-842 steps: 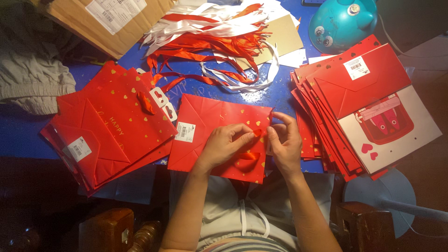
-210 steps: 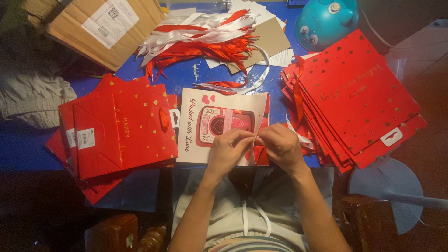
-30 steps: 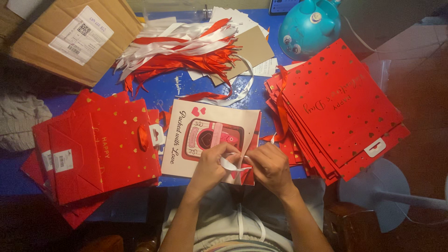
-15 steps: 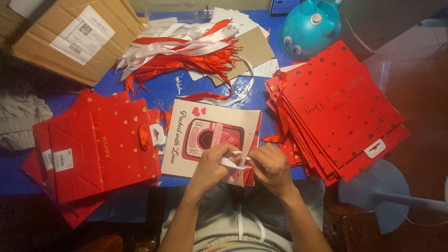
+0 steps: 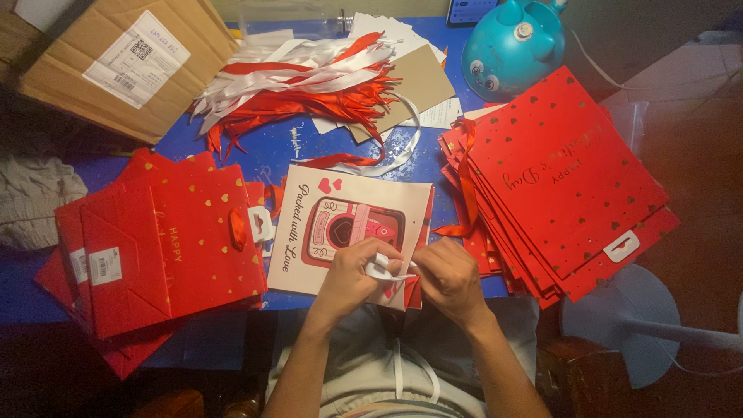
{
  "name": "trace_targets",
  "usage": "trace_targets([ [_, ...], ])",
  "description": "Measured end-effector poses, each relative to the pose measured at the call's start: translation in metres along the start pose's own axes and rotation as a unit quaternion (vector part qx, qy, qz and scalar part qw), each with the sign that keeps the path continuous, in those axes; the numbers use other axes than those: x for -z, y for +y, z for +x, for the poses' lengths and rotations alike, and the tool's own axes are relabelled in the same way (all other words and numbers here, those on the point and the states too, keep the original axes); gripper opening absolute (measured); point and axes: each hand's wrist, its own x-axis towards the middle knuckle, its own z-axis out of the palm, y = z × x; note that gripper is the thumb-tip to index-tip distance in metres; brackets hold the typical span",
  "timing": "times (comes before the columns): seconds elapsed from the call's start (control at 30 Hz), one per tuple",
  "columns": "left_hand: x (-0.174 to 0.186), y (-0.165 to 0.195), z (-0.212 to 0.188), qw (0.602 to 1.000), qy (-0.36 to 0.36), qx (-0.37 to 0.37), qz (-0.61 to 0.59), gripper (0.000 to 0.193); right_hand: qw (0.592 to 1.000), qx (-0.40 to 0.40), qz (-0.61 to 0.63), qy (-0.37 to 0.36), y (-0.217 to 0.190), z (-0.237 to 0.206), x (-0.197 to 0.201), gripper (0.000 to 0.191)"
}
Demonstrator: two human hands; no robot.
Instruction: The person ties red and white ribbons onto red Valentine's Day gift bags. They thread the ribbon through the bag's hanging tab, pull it taut, and tie a knot or bow. The person handles multiple bags one at a time, stacking finished bags to the side.
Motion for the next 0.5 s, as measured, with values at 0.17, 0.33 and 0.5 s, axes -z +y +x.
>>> trace_targets([
  [0.17,-0.002,-0.018,0.001,0.999,0.024,0.018,-0.036,0.013,1.000,-0.003,0.000,-0.002,0.000,-0.001,0.000,0.020],
  [0.33,-0.004,-0.035,0.000,0.980,0.061,-0.013,-0.191,0.021,1.000,-0.011,0.010,-0.001,0.002,-0.002,-0.002,0.022],
  [0.5,-0.008,-0.046,0.004,0.973,0.117,-0.031,-0.196,0.018,0.998,-0.031,0.050,-0.011,0.005,-0.008,-0.001,0.022],
])
